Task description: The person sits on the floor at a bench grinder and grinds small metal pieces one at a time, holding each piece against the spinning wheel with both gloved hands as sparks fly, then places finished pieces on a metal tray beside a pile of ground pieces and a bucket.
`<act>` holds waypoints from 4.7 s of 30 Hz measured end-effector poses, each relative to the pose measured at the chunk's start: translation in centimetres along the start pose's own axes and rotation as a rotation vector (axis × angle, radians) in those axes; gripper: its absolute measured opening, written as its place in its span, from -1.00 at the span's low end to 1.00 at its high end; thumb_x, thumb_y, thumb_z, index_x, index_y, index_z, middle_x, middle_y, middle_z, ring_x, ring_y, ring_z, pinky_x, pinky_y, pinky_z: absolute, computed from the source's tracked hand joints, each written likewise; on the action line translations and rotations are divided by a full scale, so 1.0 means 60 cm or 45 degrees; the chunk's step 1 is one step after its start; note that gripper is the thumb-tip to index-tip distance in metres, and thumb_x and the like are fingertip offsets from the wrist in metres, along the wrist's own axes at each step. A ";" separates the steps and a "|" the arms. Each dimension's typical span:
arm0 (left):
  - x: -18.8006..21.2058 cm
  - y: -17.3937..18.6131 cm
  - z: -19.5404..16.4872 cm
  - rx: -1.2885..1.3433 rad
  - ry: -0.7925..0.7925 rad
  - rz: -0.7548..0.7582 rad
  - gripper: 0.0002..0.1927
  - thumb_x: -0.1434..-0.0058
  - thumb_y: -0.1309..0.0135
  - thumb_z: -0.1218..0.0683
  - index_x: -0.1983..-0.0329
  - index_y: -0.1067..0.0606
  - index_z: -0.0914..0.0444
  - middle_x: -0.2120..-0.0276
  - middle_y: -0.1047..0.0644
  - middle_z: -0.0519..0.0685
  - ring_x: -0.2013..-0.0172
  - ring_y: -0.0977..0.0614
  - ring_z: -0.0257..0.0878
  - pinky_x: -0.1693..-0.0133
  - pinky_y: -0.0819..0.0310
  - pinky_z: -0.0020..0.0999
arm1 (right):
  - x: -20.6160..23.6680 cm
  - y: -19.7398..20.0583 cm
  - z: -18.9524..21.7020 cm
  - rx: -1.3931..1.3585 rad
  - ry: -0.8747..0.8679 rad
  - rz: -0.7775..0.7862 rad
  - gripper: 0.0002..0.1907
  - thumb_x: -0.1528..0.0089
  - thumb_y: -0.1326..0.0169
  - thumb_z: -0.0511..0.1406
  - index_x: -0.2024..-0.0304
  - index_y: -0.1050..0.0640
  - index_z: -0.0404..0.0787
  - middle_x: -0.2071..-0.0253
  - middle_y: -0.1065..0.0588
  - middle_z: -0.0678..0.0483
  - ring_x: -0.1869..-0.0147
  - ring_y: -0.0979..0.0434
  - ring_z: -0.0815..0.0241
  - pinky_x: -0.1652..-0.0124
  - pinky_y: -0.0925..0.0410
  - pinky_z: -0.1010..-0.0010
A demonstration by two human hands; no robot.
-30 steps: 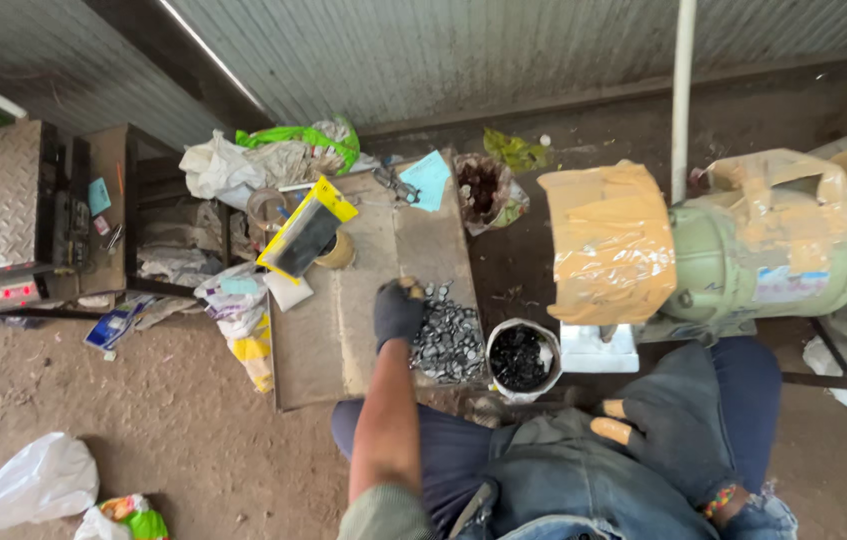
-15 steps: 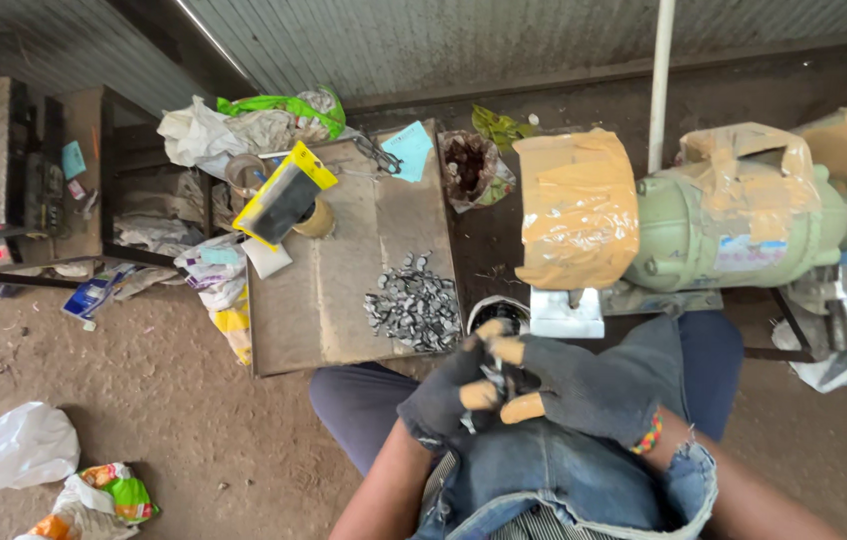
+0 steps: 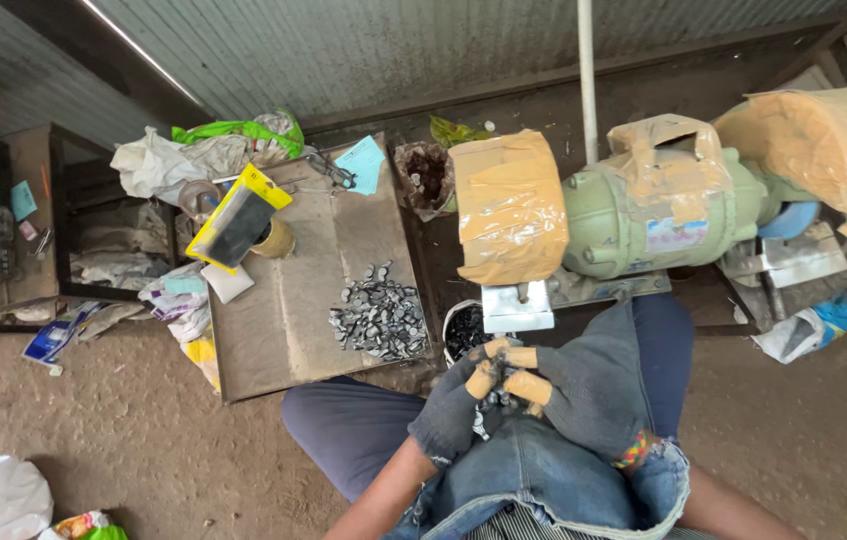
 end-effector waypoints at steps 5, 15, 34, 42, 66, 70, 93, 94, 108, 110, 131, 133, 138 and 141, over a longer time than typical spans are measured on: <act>-0.014 -0.009 -0.009 0.397 0.141 -0.094 -0.70 -0.40 -0.05 -0.08 0.06 -0.49 0.25 0.29 -0.60 0.02 0.23 -0.70 -0.13 0.27 -0.61 -0.23 | -0.002 0.004 -0.062 -0.033 -0.159 -0.317 -0.74 -0.21 -0.16 -0.20 0.12 -0.70 -0.16 0.38 -0.67 0.02 0.38 -0.69 0.18 0.34 -0.44 0.39; -0.071 -0.024 -0.117 -1.608 -0.679 -0.461 -0.71 -0.08 -0.33 -0.09 0.24 -0.65 0.16 0.28 -0.65 0.01 0.26 -0.70 -0.05 0.22 -0.60 -0.16 | -0.045 0.020 -0.123 0.344 -0.082 -0.398 -0.64 -0.06 -0.31 -0.10 0.18 -0.71 -0.15 0.31 -0.62 0.03 0.25 -0.64 0.09 0.22 -0.41 0.32; -0.147 -0.057 -0.157 -2.294 -0.441 -0.041 -0.68 -0.21 -0.16 -0.14 0.10 -0.66 0.11 0.26 -0.64 0.12 0.21 -0.66 0.07 0.14 -0.54 -0.02 | -0.105 0.049 -0.147 0.613 0.238 -0.250 -0.58 -0.07 -0.10 -0.41 0.01 -0.63 -0.02 0.22 -0.52 0.02 0.10 -0.56 -0.08 0.18 -0.39 0.12; -0.132 -0.051 -0.150 -2.232 -0.577 -0.221 -0.74 -0.16 -0.21 -0.11 0.18 -0.68 0.09 0.34 -0.61 0.13 0.25 -0.64 0.10 0.22 -0.52 0.02 | -0.119 0.058 -0.114 0.115 0.424 -0.178 -0.73 -0.13 -0.22 -0.25 0.13 -0.67 -0.19 0.12 -0.56 -0.04 0.03 -0.56 -0.06 0.12 -0.39 0.18; -0.033 -0.013 -0.049 -0.722 0.018 0.230 -0.33 -0.46 0.13 -0.22 -0.43 -0.30 0.32 0.06 -0.56 -0.08 0.23 -0.54 -0.40 0.29 -0.46 -0.50 | -0.027 0.008 -0.094 0.047 0.026 0.261 -0.67 -0.21 -0.14 -0.25 -0.02 -0.63 -0.14 0.10 -0.66 0.04 0.12 -0.68 0.09 0.17 -0.49 0.36; -0.056 -0.039 -0.078 -0.677 0.014 0.137 -0.38 -0.41 0.03 -0.19 -0.34 -0.38 0.32 0.21 -0.62 -0.02 0.31 -0.59 -0.31 0.31 -0.47 -0.43 | -0.033 0.011 -0.116 -0.598 -0.465 0.071 -0.68 -0.29 -0.06 -0.24 -0.02 -0.66 -0.21 0.27 -0.62 -0.06 0.30 -0.52 0.16 0.28 -0.40 0.32; -0.162 -0.030 -0.159 -2.365 -0.557 0.052 -0.71 -0.18 -0.16 -0.05 0.11 -0.61 0.18 0.24 -0.62 0.12 0.22 -0.66 0.09 0.21 -0.53 0.02 | -0.126 0.042 -0.132 0.545 0.141 -0.234 -0.70 -0.11 -0.21 -0.20 0.10 -0.68 -0.04 0.12 -0.57 0.02 0.05 -0.59 -0.09 0.15 -0.40 0.12; -0.162 -0.029 -0.157 -2.431 -0.461 0.038 -0.71 -0.19 -0.16 -0.05 0.10 -0.61 0.17 0.24 -0.62 0.13 0.22 -0.66 0.09 0.22 -0.53 0.03 | -0.129 0.044 -0.129 0.542 0.164 -0.240 -0.71 -0.11 -0.20 -0.22 0.10 -0.67 -0.05 0.10 -0.57 0.02 0.04 -0.58 -0.09 0.13 -0.40 0.12; -0.017 -0.003 -0.073 -1.025 -0.254 0.059 -0.44 -0.29 -0.17 -0.12 -0.23 -0.41 0.29 0.05 -0.60 -0.02 0.07 -0.61 -0.25 0.03 -0.51 -0.25 | -0.027 -0.025 -0.139 0.790 0.219 0.090 -0.77 -0.16 -0.17 -0.09 0.17 -0.70 0.10 0.20 -0.59 0.19 0.19 -0.58 0.10 0.28 -0.36 0.22; -0.011 0.021 -0.046 -0.749 -0.058 0.036 -0.39 -0.35 -0.06 -0.19 -0.29 -0.40 0.29 0.06 -0.59 -0.05 0.14 -0.54 -0.33 0.09 -0.44 -0.33 | -0.025 -0.035 -0.141 0.569 0.288 0.115 -0.74 -0.18 -0.15 -0.14 0.10 -0.66 0.04 0.10 -0.60 0.17 0.13 -0.59 0.10 0.24 -0.39 0.27; -0.064 -0.036 -0.048 -0.409 0.269 0.167 -0.24 -0.37 0.19 -0.39 -0.41 -0.33 0.20 0.27 -0.54 -0.11 0.48 -0.50 -0.43 0.46 -0.39 -0.54 | -0.042 0.033 -0.111 -0.129 0.338 0.117 -0.72 -0.27 -0.19 -0.25 -0.01 -0.62 -0.18 0.06 -0.60 -0.03 0.06 -0.62 0.04 0.10 -0.43 0.29; -0.074 -0.018 -0.039 -0.602 0.317 -0.063 -0.35 -0.33 0.03 -0.29 -0.39 -0.38 0.10 0.40 -0.47 -0.04 0.50 -0.50 -0.39 0.47 -0.43 -0.49 | -0.054 0.031 -0.135 -0.447 -0.371 0.116 -0.72 -0.22 -0.18 -0.25 0.04 -0.70 -0.15 0.29 -0.65 -0.05 0.32 -0.62 0.07 0.29 -0.40 0.30; -0.091 -0.014 -0.089 -1.602 -0.643 -0.356 -0.57 -0.19 -0.29 -0.11 -0.04 -0.56 0.17 0.19 -0.59 0.07 0.21 -0.65 -0.09 0.21 -0.58 -0.21 | -0.084 0.036 -0.132 0.317 -0.132 -0.243 -0.73 -0.15 -0.24 -0.12 0.21 -0.71 -0.11 0.30 -0.61 0.08 0.24 -0.63 0.10 0.26 -0.39 0.31; -0.111 -0.027 -0.122 -1.960 -0.779 -0.387 -0.62 -0.13 -0.27 -0.07 0.01 -0.60 0.13 0.09 -0.58 0.14 0.16 -0.66 0.07 0.20 -0.57 -0.09 | -0.086 0.029 -0.117 0.474 0.150 -0.357 -0.75 -0.16 -0.21 -0.13 0.21 -0.71 -0.10 0.28 -0.59 0.05 0.20 -0.61 0.06 0.25 -0.38 0.27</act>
Point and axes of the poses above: each hand's wrist, its own x-axis away from the middle knuckle, its own y-axis out of the back of the hand, z = x × y, the point moved 2 cm from there along -x, towards the middle knuckle
